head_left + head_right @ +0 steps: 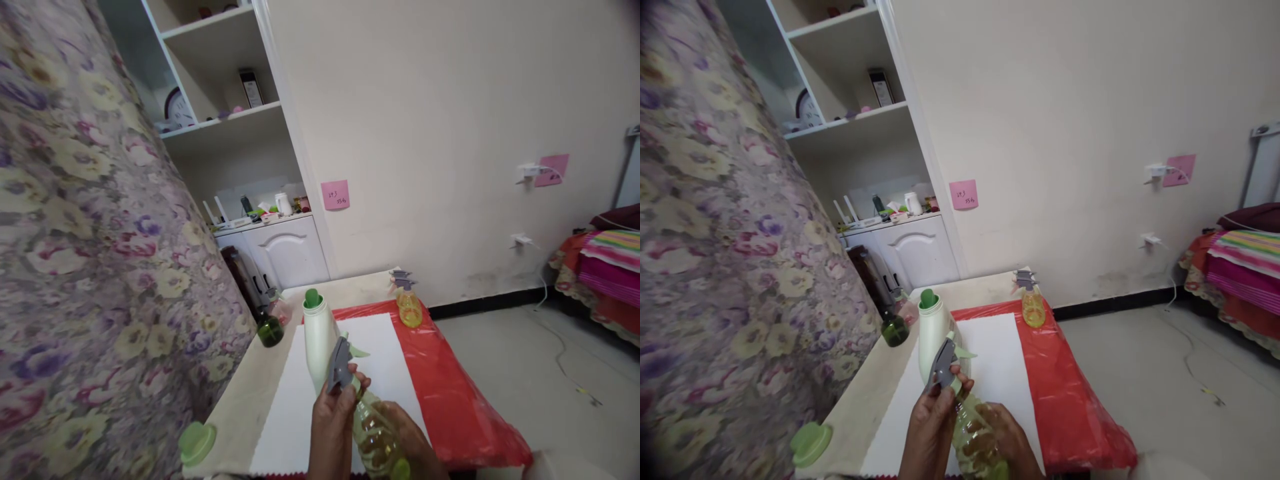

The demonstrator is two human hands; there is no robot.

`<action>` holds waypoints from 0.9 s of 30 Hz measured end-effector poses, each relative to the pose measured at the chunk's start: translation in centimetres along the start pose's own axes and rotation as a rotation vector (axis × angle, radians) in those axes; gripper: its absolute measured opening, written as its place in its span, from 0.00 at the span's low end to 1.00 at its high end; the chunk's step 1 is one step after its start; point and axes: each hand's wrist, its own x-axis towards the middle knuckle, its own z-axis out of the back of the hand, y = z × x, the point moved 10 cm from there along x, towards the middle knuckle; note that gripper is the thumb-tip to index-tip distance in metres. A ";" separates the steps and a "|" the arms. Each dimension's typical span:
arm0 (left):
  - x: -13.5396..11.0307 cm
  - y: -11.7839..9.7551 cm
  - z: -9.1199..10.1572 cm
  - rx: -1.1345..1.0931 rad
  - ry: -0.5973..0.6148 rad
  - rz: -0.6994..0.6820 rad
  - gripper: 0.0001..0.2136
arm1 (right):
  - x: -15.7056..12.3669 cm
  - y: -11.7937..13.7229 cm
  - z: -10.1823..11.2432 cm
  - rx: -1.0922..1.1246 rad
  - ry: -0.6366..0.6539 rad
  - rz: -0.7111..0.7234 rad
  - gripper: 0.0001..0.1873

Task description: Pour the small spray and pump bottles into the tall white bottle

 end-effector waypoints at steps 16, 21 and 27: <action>-0.3 0.7 -1.1 -0.009 0.201 0.017 0.17 | -1.1 -1.4 -1.9 0.249 0.153 -0.342 0.33; -0.7 0.9 -1.4 -0.060 0.176 0.003 0.15 | -1.3 -1.6 -1.6 0.263 0.128 -0.356 0.33; -0.3 1.1 0.7 0.082 0.002 0.006 0.17 | -1.1 -3.4 -0.6 0.325 0.061 -0.356 0.29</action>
